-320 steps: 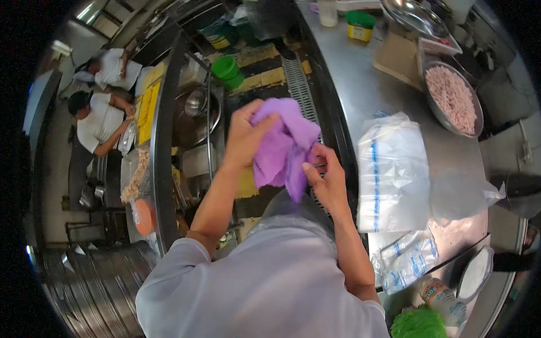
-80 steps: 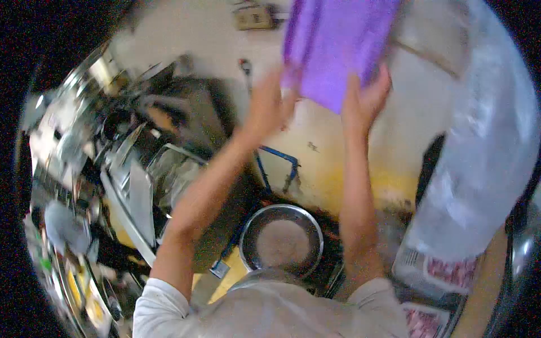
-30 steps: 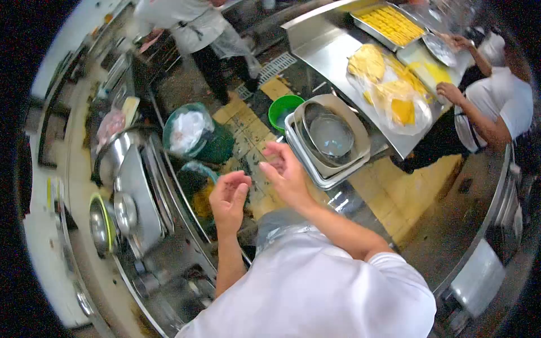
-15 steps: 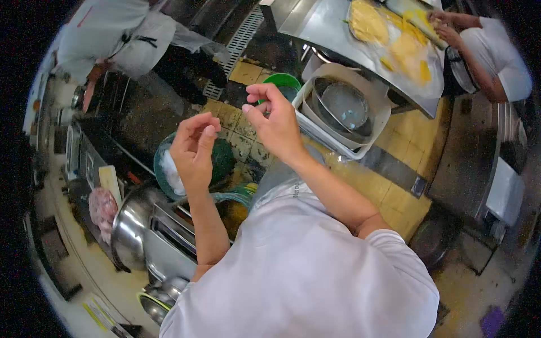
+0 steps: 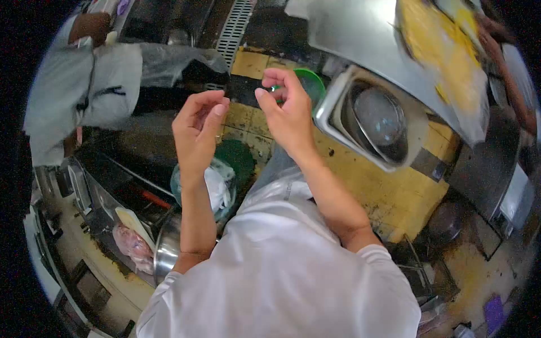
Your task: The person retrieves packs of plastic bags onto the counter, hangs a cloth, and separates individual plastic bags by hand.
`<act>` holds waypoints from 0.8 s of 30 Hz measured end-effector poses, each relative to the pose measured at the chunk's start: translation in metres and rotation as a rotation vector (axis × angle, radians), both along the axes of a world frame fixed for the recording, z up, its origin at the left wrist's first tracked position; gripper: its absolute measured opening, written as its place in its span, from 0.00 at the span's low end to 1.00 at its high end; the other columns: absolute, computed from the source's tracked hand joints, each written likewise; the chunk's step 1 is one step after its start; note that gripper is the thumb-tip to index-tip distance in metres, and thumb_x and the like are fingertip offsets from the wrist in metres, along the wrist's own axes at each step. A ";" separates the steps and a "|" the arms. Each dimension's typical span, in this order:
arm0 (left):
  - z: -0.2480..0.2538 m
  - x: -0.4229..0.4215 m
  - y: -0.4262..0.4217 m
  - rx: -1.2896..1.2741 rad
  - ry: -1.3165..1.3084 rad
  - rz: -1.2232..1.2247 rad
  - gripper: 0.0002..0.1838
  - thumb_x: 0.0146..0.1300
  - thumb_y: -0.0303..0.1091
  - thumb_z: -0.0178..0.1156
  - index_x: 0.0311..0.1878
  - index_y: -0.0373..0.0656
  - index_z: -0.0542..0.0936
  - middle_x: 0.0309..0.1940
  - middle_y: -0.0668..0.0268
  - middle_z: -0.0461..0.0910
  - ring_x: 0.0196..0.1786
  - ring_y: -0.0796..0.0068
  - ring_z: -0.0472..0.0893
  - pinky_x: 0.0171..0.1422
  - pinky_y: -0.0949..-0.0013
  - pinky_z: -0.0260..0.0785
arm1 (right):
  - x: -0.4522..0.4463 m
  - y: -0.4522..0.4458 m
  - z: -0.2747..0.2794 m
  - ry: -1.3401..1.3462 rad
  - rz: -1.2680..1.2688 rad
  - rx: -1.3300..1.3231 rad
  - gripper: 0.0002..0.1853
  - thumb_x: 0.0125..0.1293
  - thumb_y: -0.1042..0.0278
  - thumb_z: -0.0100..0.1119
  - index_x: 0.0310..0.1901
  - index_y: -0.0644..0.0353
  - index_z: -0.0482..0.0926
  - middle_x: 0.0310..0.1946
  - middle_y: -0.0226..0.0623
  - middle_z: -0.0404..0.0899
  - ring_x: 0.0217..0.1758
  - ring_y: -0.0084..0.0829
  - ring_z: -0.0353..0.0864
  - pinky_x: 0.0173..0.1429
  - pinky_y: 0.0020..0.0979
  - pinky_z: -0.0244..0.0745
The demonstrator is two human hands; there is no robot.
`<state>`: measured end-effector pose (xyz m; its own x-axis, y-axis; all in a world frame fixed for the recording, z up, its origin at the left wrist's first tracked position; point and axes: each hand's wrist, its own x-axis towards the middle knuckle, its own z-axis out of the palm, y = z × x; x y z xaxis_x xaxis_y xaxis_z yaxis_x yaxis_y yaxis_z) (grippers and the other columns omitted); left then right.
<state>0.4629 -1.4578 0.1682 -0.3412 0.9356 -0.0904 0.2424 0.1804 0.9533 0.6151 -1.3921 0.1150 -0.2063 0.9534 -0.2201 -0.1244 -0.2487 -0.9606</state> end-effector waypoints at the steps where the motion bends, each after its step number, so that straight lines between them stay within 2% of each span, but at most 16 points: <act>1: -0.003 -0.016 0.023 -0.025 0.011 -0.019 0.12 0.69 0.25 0.61 0.53 0.34 0.79 0.44 0.64 0.83 0.47 0.79 0.81 0.56 0.75 0.72 | -0.018 0.020 -0.005 -0.017 -0.016 -0.009 0.20 0.62 0.74 0.64 0.56 0.63 0.75 0.46 0.37 0.80 0.36 0.20 0.78 0.41 0.24 0.75; 5: -0.004 -0.073 0.103 -0.101 0.018 -0.017 0.11 0.69 0.25 0.60 0.53 0.34 0.79 0.44 0.65 0.82 0.46 0.78 0.81 0.56 0.74 0.72 | -0.083 0.092 -0.022 -0.026 -0.043 -0.070 0.20 0.63 0.74 0.64 0.57 0.64 0.74 0.47 0.37 0.80 0.37 0.21 0.78 0.42 0.25 0.76; 6: -0.007 -0.085 0.121 -0.086 0.020 -0.020 0.09 0.69 0.25 0.60 0.50 0.34 0.79 0.42 0.65 0.82 0.46 0.79 0.81 0.55 0.75 0.72 | -0.097 0.107 -0.023 -0.007 -0.058 -0.081 0.20 0.63 0.73 0.64 0.56 0.64 0.75 0.46 0.37 0.81 0.37 0.20 0.78 0.42 0.24 0.75; 10: -0.016 -0.130 0.191 -0.158 -0.009 -0.155 0.05 0.69 0.26 0.60 0.45 0.35 0.80 0.40 0.65 0.83 0.45 0.80 0.81 0.52 0.75 0.72 | -0.131 0.157 -0.019 0.031 -0.051 -0.128 0.16 0.66 0.74 0.63 0.55 0.65 0.76 0.42 0.35 0.82 0.38 0.18 0.77 0.42 0.22 0.75; 13: -0.020 -0.154 0.247 -0.187 0.025 -0.276 0.06 0.69 0.26 0.60 0.45 0.35 0.80 0.39 0.65 0.84 0.43 0.80 0.81 0.51 0.75 0.72 | -0.145 0.193 -0.013 -0.009 -0.070 -0.163 0.16 0.66 0.74 0.62 0.54 0.65 0.76 0.42 0.35 0.81 0.39 0.17 0.77 0.43 0.22 0.75; 15: -0.030 -0.170 0.286 -0.139 0.011 -0.319 0.06 0.68 0.27 0.60 0.44 0.34 0.80 0.36 0.65 0.84 0.40 0.80 0.81 0.47 0.74 0.73 | -0.157 0.221 -0.012 -0.009 -0.126 -0.172 0.15 0.67 0.74 0.61 0.55 0.65 0.76 0.42 0.33 0.81 0.39 0.17 0.77 0.43 0.21 0.75; 17: -0.037 -0.184 0.337 -0.091 0.020 -0.356 0.07 0.66 0.26 0.61 0.43 0.33 0.81 0.32 0.63 0.84 0.34 0.80 0.80 0.41 0.72 0.73 | -0.170 0.260 -0.012 -0.037 -0.170 -0.172 0.15 0.67 0.74 0.61 0.55 0.65 0.76 0.42 0.33 0.80 0.39 0.17 0.77 0.43 0.21 0.75; 21: -0.057 -0.211 0.461 -0.109 -0.073 -0.437 0.07 0.65 0.27 0.62 0.42 0.33 0.81 0.32 0.62 0.84 0.35 0.79 0.80 0.40 0.71 0.73 | -0.207 0.362 -0.014 -0.056 -0.260 -0.107 0.13 0.68 0.74 0.60 0.53 0.65 0.77 0.39 0.30 0.80 0.37 0.15 0.76 0.41 0.21 0.74; 23: -0.071 -0.226 0.534 -0.085 -0.054 -0.485 0.07 0.64 0.27 0.62 0.42 0.34 0.81 0.30 0.61 0.83 0.33 0.78 0.80 0.38 0.70 0.72 | -0.232 0.432 -0.011 -0.068 -0.273 -0.125 0.11 0.69 0.73 0.59 0.51 0.64 0.78 0.34 0.27 0.78 0.33 0.14 0.73 0.36 0.20 0.71; 24: -0.066 -0.236 0.564 -0.090 -0.028 -0.522 0.07 0.65 0.27 0.62 0.44 0.34 0.81 0.33 0.62 0.84 0.36 0.79 0.80 0.41 0.71 0.73 | -0.243 0.461 -0.007 -0.044 -0.265 -0.145 0.10 0.70 0.72 0.59 0.51 0.63 0.78 0.34 0.26 0.78 0.32 0.14 0.73 0.35 0.20 0.70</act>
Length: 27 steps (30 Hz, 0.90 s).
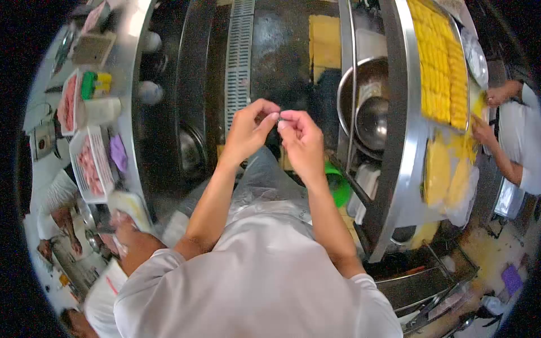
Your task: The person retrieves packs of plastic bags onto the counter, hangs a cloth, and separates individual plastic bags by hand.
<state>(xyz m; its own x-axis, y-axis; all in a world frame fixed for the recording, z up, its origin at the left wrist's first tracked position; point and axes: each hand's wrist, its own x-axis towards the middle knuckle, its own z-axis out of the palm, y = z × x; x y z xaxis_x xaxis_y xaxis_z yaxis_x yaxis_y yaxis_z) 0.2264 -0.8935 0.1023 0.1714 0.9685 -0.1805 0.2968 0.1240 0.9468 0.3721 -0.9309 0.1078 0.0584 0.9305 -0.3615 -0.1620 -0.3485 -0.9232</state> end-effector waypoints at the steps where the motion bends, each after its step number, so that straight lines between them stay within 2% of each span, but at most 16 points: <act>1: 0.006 -0.013 0.034 0.013 0.025 -0.035 0.08 0.65 0.27 0.62 0.45 0.34 0.81 0.35 0.63 0.84 0.39 0.79 0.81 0.45 0.72 0.73 | -0.012 0.032 0.004 0.027 0.008 -0.007 0.10 0.70 0.72 0.59 0.50 0.63 0.78 0.33 0.25 0.77 0.31 0.13 0.72 0.33 0.19 0.69; 4: 0.042 -0.045 0.117 0.103 -0.025 0.048 0.08 0.65 0.27 0.62 0.45 0.34 0.81 0.35 0.62 0.84 0.39 0.78 0.81 0.45 0.71 0.73 | -0.040 0.110 0.032 0.035 -0.007 0.040 0.09 0.71 0.71 0.58 0.49 0.62 0.78 0.33 0.26 0.78 0.30 0.13 0.72 0.30 0.18 0.66; 6: 0.052 -0.064 0.161 0.131 0.061 0.091 0.08 0.66 0.28 0.61 0.44 0.34 0.81 0.33 0.59 0.84 0.36 0.73 0.82 0.43 0.69 0.73 | -0.048 0.149 0.043 0.039 -0.022 0.042 0.09 0.70 0.71 0.58 0.49 0.63 0.78 0.33 0.27 0.78 0.30 0.13 0.73 0.30 0.18 0.67; 8: 0.055 -0.080 0.199 0.128 0.095 0.110 0.08 0.66 0.29 0.61 0.43 0.34 0.80 0.33 0.57 0.85 0.36 0.70 0.84 0.43 0.67 0.74 | -0.052 0.184 0.046 0.018 -0.003 0.021 0.10 0.70 0.70 0.59 0.50 0.62 0.78 0.32 0.28 0.78 0.27 0.14 0.70 0.29 0.18 0.66; 9: 0.051 -0.086 0.214 0.131 0.100 0.092 0.08 0.66 0.29 0.61 0.44 0.34 0.81 0.33 0.59 0.84 0.35 0.72 0.82 0.43 0.68 0.74 | -0.054 0.202 0.048 0.007 0.001 0.013 0.10 0.71 0.69 0.59 0.50 0.62 0.78 0.32 0.29 0.78 0.25 0.14 0.69 0.28 0.18 0.65; 10: 0.047 -0.090 0.230 0.136 0.103 0.069 0.09 0.66 0.29 0.62 0.44 0.34 0.81 0.33 0.61 0.84 0.35 0.75 0.81 0.43 0.70 0.73 | -0.054 0.221 0.051 0.015 0.023 -0.009 0.11 0.69 0.69 0.60 0.50 0.62 0.78 0.32 0.27 0.78 0.32 0.15 0.74 0.30 0.19 0.68; 11: 0.045 -0.093 0.245 0.136 0.106 0.045 0.09 0.66 0.30 0.62 0.45 0.34 0.81 0.33 0.63 0.84 0.35 0.78 0.80 0.43 0.71 0.73 | -0.056 0.243 0.053 0.033 0.029 0.005 0.11 0.69 0.69 0.60 0.50 0.62 0.78 0.32 0.27 0.78 0.32 0.15 0.74 0.31 0.19 0.68; 16: 0.048 -0.092 0.350 0.055 0.081 -0.112 0.09 0.67 0.27 0.60 0.47 0.33 0.80 0.34 0.61 0.84 0.36 0.77 0.80 0.42 0.72 0.73 | -0.066 0.373 0.041 0.054 0.119 0.089 0.11 0.69 0.67 0.61 0.49 0.63 0.78 0.33 0.28 0.78 0.34 0.16 0.75 0.32 0.20 0.69; 18: 0.041 -0.094 0.408 0.130 0.099 -0.107 0.09 0.67 0.26 0.60 0.47 0.33 0.80 0.35 0.61 0.84 0.37 0.77 0.81 0.42 0.72 0.73 | -0.068 0.438 0.035 0.034 0.171 0.120 0.11 0.69 0.68 0.60 0.47 0.64 0.78 0.32 0.28 0.79 0.34 0.17 0.75 0.34 0.22 0.70; 21: 0.051 -0.104 0.485 0.163 0.136 -0.031 0.08 0.67 0.25 0.60 0.47 0.32 0.79 0.35 0.59 0.84 0.38 0.77 0.82 0.44 0.71 0.74 | -0.078 0.541 0.026 -0.068 0.245 0.276 0.11 0.70 0.66 0.59 0.48 0.63 0.78 0.31 0.27 0.78 0.31 0.15 0.74 0.30 0.20 0.67; 22: 0.062 -0.109 0.508 0.172 0.132 0.016 0.08 0.67 0.25 0.59 0.47 0.32 0.79 0.35 0.59 0.84 0.39 0.77 0.82 0.45 0.71 0.74 | -0.083 0.575 0.029 -0.080 0.299 0.251 0.11 0.70 0.66 0.59 0.48 0.63 0.78 0.32 0.27 0.78 0.34 0.16 0.76 0.31 0.21 0.69; 27: 0.071 -0.160 0.607 0.157 0.125 0.309 0.08 0.68 0.27 0.59 0.46 0.33 0.80 0.35 0.63 0.84 0.38 0.80 0.82 0.45 0.73 0.74 | -0.134 0.707 0.067 -0.040 0.504 0.302 0.11 0.69 0.66 0.60 0.47 0.64 0.79 0.33 0.26 0.79 0.33 0.14 0.74 0.33 0.20 0.69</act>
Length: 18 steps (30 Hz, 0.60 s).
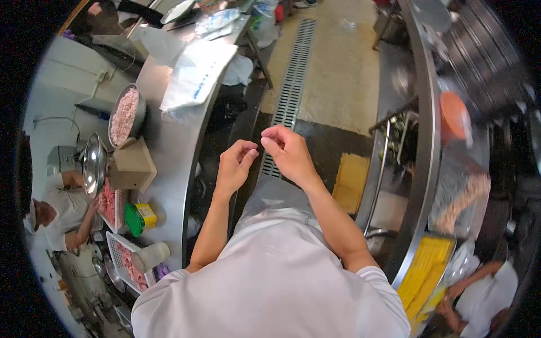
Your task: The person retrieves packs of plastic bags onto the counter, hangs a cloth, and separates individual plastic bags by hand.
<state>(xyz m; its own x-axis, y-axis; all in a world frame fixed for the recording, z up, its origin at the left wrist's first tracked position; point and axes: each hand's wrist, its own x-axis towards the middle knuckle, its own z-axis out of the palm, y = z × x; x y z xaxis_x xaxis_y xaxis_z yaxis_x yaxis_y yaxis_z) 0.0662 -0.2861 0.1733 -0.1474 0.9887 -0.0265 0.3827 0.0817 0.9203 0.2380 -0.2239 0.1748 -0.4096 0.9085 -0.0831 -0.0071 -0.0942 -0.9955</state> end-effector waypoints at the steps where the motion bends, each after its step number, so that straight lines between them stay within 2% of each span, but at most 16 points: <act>1: -0.007 -0.013 0.020 0.025 -0.003 0.046 0.07 0.69 0.28 0.59 0.45 0.34 0.80 0.34 0.64 0.83 0.37 0.81 0.81 0.44 0.74 0.74 | -0.011 0.022 0.001 -0.001 0.035 -0.001 0.11 0.69 0.67 0.60 0.47 0.64 0.79 0.33 0.26 0.79 0.33 0.14 0.74 0.33 0.20 0.69; 4: -0.029 -0.057 0.082 0.012 -0.006 0.155 0.07 0.69 0.28 0.58 0.44 0.34 0.80 0.31 0.66 0.82 0.35 0.82 0.80 0.42 0.75 0.73 | -0.044 0.085 -0.014 -0.029 0.107 -0.039 0.11 0.69 0.67 0.61 0.48 0.63 0.79 0.34 0.25 0.79 0.32 0.14 0.73 0.33 0.20 0.70; 5: -0.039 -0.072 0.107 0.057 -0.047 0.227 0.05 0.66 0.27 0.60 0.41 0.35 0.80 0.27 0.68 0.80 0.30 0.84 0.76 0.36 0.75 0.69 | -0.056 0.107 -0.020 -0.040 0.119 -0.032 0.11 0.69 0.67 0.61 0.48 0.63 0.79 0.34 0.25 0.79 0.32 0.14 0.73 0.33 0.20 0.70; 9: -0.061 -0.146 0.218 0.133 -0.041 0.396 0.06 0.66 0.29 0.59 0.37 0.35 0.80 0.25 0.69 0.78 0.28 0.83 0.75 0.35 0.73 0.69 | -0.103 0.187 -0.037 -0.157 0.141 -0.019 0.10 0.68 0.68 0.61 0.45 0.65 0.80 0.31 0.30 0.81 0.30 0.16 0.74 0.34 0.24 0.71; 12: -0.091 -0.211 0.315 0.228 -0.009 0.623 0.06 0.63 0.30 0.61 0.34 0.37 0.81 0.24 0.63 0.82 0.28 0.74 0.79 0.35 0.69 0.71 | -0.134 0.247 -0.023 -0.233 0.207 -0.151 0.10 0.68 0.67 0.61 0.45 0.65 0.80 0.32 0.29 0.81 0.30 0.16 0.73 0.33 0.24 0.70; 13: -0.097 -0.230 0.345 0.201 0.086 0.676 0.06 0.61 0.31 0.61 0.34 0.38 0.81 0.25 0.61 0.83 0.29 0.69 0.81 0.36 0.66 0.71 | -0.146 0.267 -0.019 -0.242 0.219 -0.167 0.11 0.68 0.67 0.61 0.45 0.65 0.80 0.32 0.28 0.80 0.30 0.16 0.73 0.34 0.24 0.70; 15: -0.102 -0.257 0.392 0.065 0.246 0.789 0.08 0.59 0.36 0.64 0.32 0.41 0.80 0.26 0.59 0.83 0.31 0.56 0.83 0.37 0.58 0.73 | -0.166 0.306 -0.017 -0.261 0.265 -0.145 0.11 0.68 0.67 0.61 0.45 0.65 0.80 0.32 0.28 0.80 0.30 0.16 0.73 0.34 0.24 0.70; 18: -0.121 -0.281 0.422 -0.173 0.597 0.718 0.13 0.59 0.40 0.66 0.29 0.41 0.78 0.31 0.57 0.84 0.37 0.50 0.83 0.43 0.54 0.73 | -0.197 0.355 -0.019 -0.265 0.318 -0.089 0.11 0.68 0.67 0.60 0.46 0.65 0.80 0.31 0.28 0.80 0.30 0.18 0.73 0.34 0.24 0.70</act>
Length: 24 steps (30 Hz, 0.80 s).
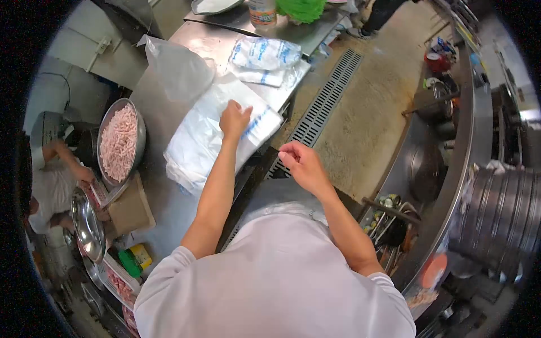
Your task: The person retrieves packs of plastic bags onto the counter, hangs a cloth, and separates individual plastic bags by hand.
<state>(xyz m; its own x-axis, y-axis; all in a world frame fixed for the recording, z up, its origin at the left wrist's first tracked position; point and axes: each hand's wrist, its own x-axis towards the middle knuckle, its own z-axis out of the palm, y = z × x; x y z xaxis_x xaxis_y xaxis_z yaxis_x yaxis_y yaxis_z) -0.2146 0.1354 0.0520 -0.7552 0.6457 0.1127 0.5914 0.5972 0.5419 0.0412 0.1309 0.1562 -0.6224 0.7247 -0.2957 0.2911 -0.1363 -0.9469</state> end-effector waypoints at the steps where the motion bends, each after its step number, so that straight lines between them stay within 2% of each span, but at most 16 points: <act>1: -0.010 -0.006 0.003 -0.011 -0.010 -0.019 0.12 0.60 0.39 0.65 0.31 0.41 0.79 0.30 0.57 0.83 0.36 0.52 0.83 0.42 0.56 0.73 | -0.014 0.014 0.001 0.006 0.027 0.012 0.11 0.68 0.67 0.60 0.46 0.65 0.80 0.31 0.29 0.80 0.30 0.18 0.74 0.35 0.25 0.71; 3: -0.020 -0.012 0.002 -0.036 -0.029 -0.055 0.10 0.62 0.38 0.65 0.34 0.40 0.80 0.28 0.58 0.83 0.34 0.56 0.82 0.40 0.59 0.73 | -0.043 0.043 0.004 -0.001 0.107 0.034 0.11 0.67 0.67 0.60 0.46 0.65 0.80 0.30 0.30 0.81 0.31 0.19 0.75 0.37 0.26 0.72; 6: -0.024 -0.045 -0.019 0.285 -0.418 -0.180 0.08 0.64 0.36 0.64 0.35 0.41 0.80 0.26 0.64 0.82 0.32 0.69 0.81 0.36 0.65 0.71 | -0.093 0.085 0.000 0.014 0.262 0.113 0.13 0.67 0.67 0.61 0.48 0.66 0.80 0.32 0.35 0.82 0.34 0.24 0.78 0.40 0.27 0.74; 8: 0.003 -0.081 -0.042 0.347 -0.456 0.094 0.07 0.64 0.34 0.64 0.39 0.41 0.81 0.27 0.67 0.80 0.32 0.76 0.79 0.36 0.68 0.71 | -0.131 0.109 -0.013 0.094 0.365 0.218 0.15 0.67 0.66 0.61 0.51 0.66 0.80 0.37 0.40 0.83 0.38 0.29 0.81 0.43 0.28 0.76; 9: 0.014 -0.098 -0.045 0.595 -0.523 0.356 0.05 0.66 0.29 0.60 0.43 0.41 0.80 0.29 0.71 0.80 0.30 0.79 0.77 0.35 0.72 0.70 | -0.154 0.118 -0.015 0.199 0.354 0.206 0.17 0.68 0.65 0.61 0.53 0.66 0.79 0.42 0.43 0.82 0.42 0.33 0.82 0.46 0.31 0.77; 10: 0.022 -0.125 -0.052 0.852 -0.493 0.349 0.11 0.67 0.26 0.56 0.51 0.41 0.78 0.36 0.71 0.80 0.35 0.80 0.78 0.35 0.74 0.70 | -0.177 0.122 -0.015 0.302 0.348 0.187 0.19 0.68 0.64 0.61 0.56 0.66 0.78 0.47 0.46 0.81 0.45 0.37 0.82 0.50 0.33 0.77; 12: 0.062 -0.145 -0.030 0.995 -0.262 0.308 0.15 0.66 0.26 0.53 0.56 0.41 0.75 0.40 0.70 0.79 0.42 0.79 0.77 0.37 0.76 0.70 | -0.231 0.125 -0.027 0.471 0.273 0.303 0.21 0.73 0.59 0.55 0.60 0.65 0.75 0.54 0.48 0.78 0.49 0.42 0.82 0.57 0.37 0.75; 15: 0.019 -0.156 -0.014 0.922 -0.387 0.374 0.18 0.65 0.26 0.52 0.59 0.41 0.73 0.43 0.69 0.77 0.48 0.80 0.76 0.44 0.76 0.70 | -0.311 0.141 -0.065 0.464 0.357 0.228 0.28 0.77 0.54 0.49 0.68 0.67 0.69 0.63 0.51 0.74 0.66 0.35 0.73 0.68 0.31 0.67; 17: 0.038 -0.129 0.017 1.031 -0.578 0.576 0.18 0.63 0.23 0.53 0.57 0.39 0.73 0.46 0.67 0.76 0.47 0.78 0.76 0.51 0.73 0.69 | -0.342 0.168 -0.054 0.460 0.476 0.180 0.29 0.78 0.50 0.47 0.68 0.67 0.68 0.65 0.50 0.73 0.67 0.36 0.72 0.70 0.30 0.65; 18: 0.033 -0.121 0.024 0.986 -0.545 0.542 0.17 0.63 0.22 0.53 0.56 0.39 0.73 0.46 0.66 0.76 0.47 0.78 0.76 0.51 0.73 0.69 | -0.351 0.182 -0.053 0.447 0.532 0.155 0.30 0.78 0.49 0.45 0.68 0.67 0.68 0.66 0.49 0.72 0.68 0.36 0.72 0.71 0.30 0.63; 20: 0.014 -0.104 0.026 0.887 -0.498 0.467 0.15 0.62 0.20 0.54 0.52 0.38 0.72 0.48 0.64 0.75 0.47 0.77 0.76 0.50 0.73 0.70 | -0.372 0.204 -0.070 0.475 0.600 0.091 0.27 0.77 0.50 0.47 0.64 0.67 0.72 0.54 0.49 0.79 0.60 0.38 0.78 0.65 0.33 0.69; 21: 0.015 -0.100 0.025 0.951 -0.432 0.420 0.11 0.63 0.22 0.58 0.48 0.38 0.71 0.45 0.64 0.75 0.44 0.78 0.75 0.46 0.73 0.70 | -0.376 0.212 -0.070 0.497 0.625 0.066 0.26 0.76 0.51 0.48 0.62 0.66 0.74 0.48 0.48 0.83 0.56 0.39 0.81 0.61 0.34 0.72; 24: 0.039 -0.060 0.031 0.942 0.079 0.734 0.08 0.64 0.24 0.60 0.44 0.39 0.73 0.36 0.67 0.77 0.38 0.77 0.76 0.43 0.71 0.70 | -0.347 0.235 -0.056 0.410 0.385 0.230 0.23 0.73 0.55 0.54 0.58 0.67 0.76 0.47 0.47 0.84 0.54 0.37 0.81 0.60 0.34 0.73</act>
